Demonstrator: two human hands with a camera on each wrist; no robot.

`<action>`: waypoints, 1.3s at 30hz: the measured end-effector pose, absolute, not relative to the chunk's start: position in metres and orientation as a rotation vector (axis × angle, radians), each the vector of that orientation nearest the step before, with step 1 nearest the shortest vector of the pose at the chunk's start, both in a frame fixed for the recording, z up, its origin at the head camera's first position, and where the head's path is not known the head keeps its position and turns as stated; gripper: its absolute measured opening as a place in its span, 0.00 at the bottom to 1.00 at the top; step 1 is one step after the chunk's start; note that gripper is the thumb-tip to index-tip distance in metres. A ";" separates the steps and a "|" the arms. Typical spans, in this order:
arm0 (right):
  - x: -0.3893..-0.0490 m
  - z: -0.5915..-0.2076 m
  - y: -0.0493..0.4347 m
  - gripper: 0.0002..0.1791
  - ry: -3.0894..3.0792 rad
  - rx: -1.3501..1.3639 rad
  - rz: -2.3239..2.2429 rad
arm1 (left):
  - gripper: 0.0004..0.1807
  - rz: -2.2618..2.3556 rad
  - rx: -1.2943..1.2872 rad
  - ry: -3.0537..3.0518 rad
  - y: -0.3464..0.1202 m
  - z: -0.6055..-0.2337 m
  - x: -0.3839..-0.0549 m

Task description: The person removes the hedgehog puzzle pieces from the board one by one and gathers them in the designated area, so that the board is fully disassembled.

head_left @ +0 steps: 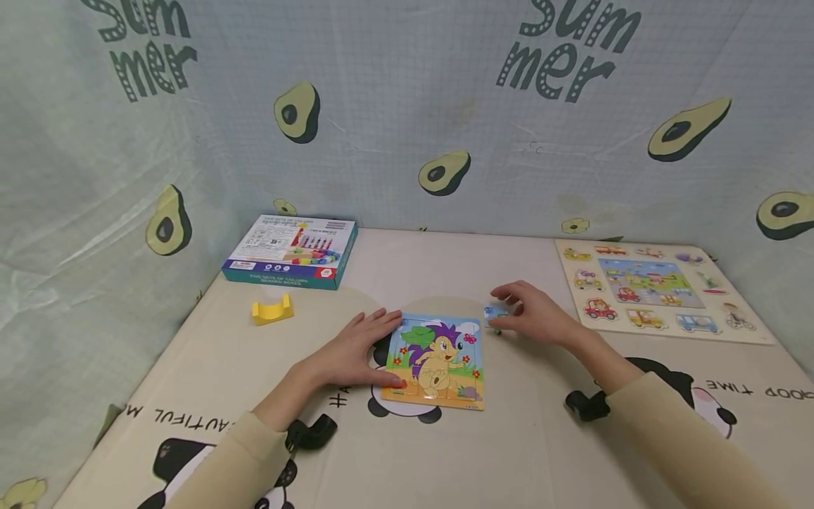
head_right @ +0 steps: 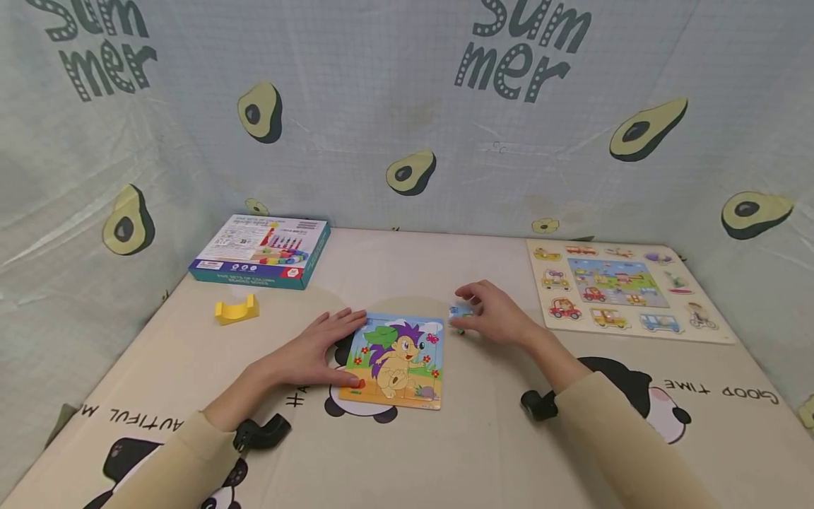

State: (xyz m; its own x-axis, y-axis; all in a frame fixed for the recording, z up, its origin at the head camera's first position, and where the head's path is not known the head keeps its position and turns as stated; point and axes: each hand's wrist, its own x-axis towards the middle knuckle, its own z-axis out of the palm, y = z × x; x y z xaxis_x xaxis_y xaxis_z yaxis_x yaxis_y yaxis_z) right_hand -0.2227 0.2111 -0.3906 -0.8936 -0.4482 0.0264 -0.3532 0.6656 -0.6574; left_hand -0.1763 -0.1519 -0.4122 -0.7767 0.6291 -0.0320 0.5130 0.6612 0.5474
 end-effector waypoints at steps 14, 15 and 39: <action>-0.212 -0.385 0.179 0.32 2.722 -0.720 -1.145 | 0.57 0.754 0.920 2.672 -0.151 -0.416 -0.177; -0.211 -0.385 0.176 0.32 2.720 -0.735 -1.144 | 0.57 0.752 0.918 2.671 -0.151 -0.416 -0.177; -0.199 -0.390 0.128 0.28 2.671 -0.846 -1.024 | 0.57 0.752 0.918 2.668 -0.150 -0.413 -0.175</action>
